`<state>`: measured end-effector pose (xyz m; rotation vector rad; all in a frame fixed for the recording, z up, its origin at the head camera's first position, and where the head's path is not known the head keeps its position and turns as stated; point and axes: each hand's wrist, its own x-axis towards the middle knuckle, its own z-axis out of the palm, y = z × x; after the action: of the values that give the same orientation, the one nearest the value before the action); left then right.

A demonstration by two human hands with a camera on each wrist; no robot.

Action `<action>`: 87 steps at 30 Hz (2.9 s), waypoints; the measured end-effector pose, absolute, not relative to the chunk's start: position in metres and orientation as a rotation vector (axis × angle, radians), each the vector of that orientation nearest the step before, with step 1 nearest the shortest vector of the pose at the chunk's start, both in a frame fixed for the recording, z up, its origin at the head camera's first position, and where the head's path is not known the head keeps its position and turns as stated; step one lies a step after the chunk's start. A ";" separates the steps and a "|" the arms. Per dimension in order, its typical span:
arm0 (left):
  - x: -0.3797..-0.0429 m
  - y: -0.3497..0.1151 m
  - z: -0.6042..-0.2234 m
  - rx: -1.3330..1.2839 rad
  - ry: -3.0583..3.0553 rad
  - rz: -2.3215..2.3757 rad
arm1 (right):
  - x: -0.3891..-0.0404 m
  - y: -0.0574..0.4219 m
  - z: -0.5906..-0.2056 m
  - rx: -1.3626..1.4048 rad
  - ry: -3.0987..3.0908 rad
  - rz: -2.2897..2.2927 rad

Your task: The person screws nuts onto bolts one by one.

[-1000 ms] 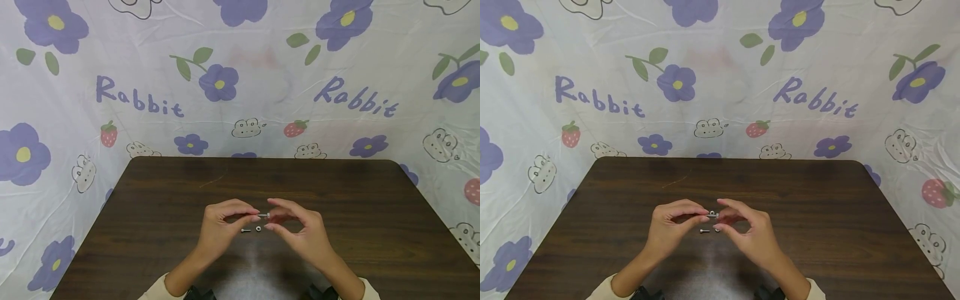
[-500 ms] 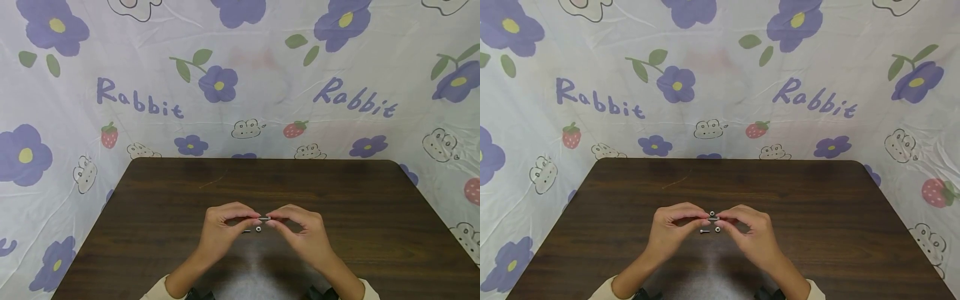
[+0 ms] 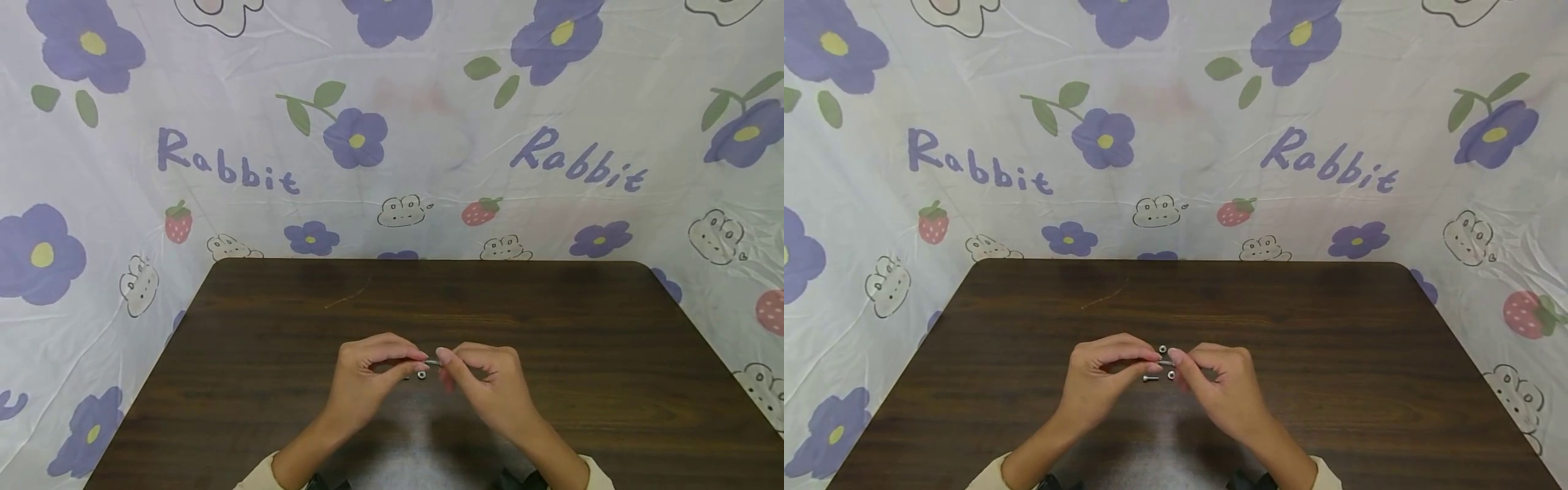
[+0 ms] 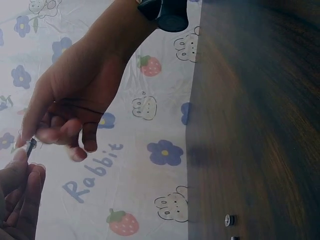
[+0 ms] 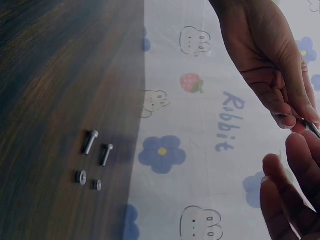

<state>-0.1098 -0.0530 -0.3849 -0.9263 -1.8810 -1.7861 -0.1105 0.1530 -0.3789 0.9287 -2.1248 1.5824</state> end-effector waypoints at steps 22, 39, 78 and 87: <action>-0.110 -0.057 -0.387 -0.880 -1.885 -1.815 | -0.112 0.157 -0.380 1.024 -2.011 1.464; -0.109 -0.056 -0.390 -0.892 -1.864 -1.786 | -0.111 0.153 -0.383 0.937 -2.140 1.532; -0.111 -0.060 -0.390 -0.862 -1.898 -1.826 | -0.113 0.153 -0.382 1.013 -2.059 1.467; -0.111 -0.059 -0.389 -0.889 -1.889 -1.829 | -0.112 0.153 -0.383 1.011 -2.104 1.496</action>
<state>-0.1105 -0.0588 -0.3887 -0.8889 -1.8890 -1.8293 -0.1124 0.1533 -0.3830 1.0107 -2.1043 1.4956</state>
